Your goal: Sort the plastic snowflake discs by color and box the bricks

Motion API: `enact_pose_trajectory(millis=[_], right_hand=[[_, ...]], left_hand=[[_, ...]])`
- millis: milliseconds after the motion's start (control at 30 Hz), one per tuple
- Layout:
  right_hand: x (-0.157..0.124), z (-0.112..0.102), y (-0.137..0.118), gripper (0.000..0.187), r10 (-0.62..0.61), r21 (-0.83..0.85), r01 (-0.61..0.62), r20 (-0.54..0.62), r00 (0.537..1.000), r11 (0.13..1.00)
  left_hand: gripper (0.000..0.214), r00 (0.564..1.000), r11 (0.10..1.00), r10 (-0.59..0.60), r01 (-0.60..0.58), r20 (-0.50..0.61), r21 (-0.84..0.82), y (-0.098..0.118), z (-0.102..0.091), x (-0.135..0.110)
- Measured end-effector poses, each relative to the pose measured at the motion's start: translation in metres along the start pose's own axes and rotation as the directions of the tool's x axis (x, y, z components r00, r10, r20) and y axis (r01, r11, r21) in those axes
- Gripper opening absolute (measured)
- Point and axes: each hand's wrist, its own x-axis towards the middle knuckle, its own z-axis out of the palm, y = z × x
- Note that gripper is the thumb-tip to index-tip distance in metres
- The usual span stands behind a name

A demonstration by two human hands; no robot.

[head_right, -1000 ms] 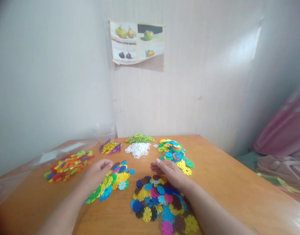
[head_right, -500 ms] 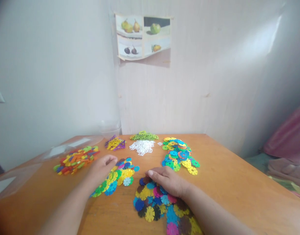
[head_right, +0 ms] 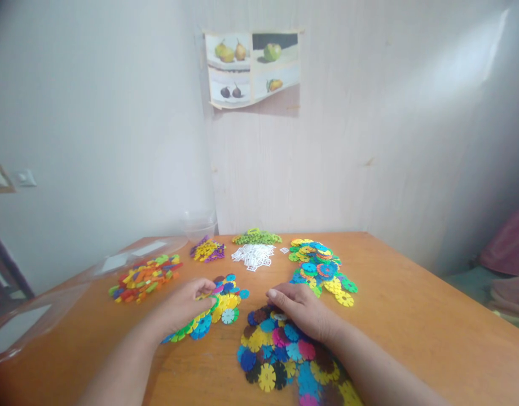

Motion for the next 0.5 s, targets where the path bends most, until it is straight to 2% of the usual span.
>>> enact_pose_trajectory(millis=[133,233,367,500], right_hand=[[-0.002,0.001,-0.006,0.051,0.014,0.01,-0.015,0.056,0.998,1.0],[-0.004,0.001,-0.01,0.048,0.011,0.023,-0.013,0.061,0.998,1.0],[-0.004,0.001,-0.011,0.047,0.01,0.007,-0.01,0.04,0.999,1.0],[-0.003,0.001,-0.011,0.046,0.001,-0.008,-0.001,0.029,1.0,1.0]], left_hand=[[0.032,0.998,0.986,0.042,-0.049,0.042,0.16,0.004,-0.001,-0.003],[0.03,0.997,0.974,0.053,-0.063,0.048,0.218,0.007,-0.001,-0.003],[0.027,0.998,0.973,0.055,-0.064,0.043,0.224,0.009,0.0,-0.003],[0.026,1.0,0.99,0.031,-0.03,-0.005,0.141,0.011,0.0,-0.002]])
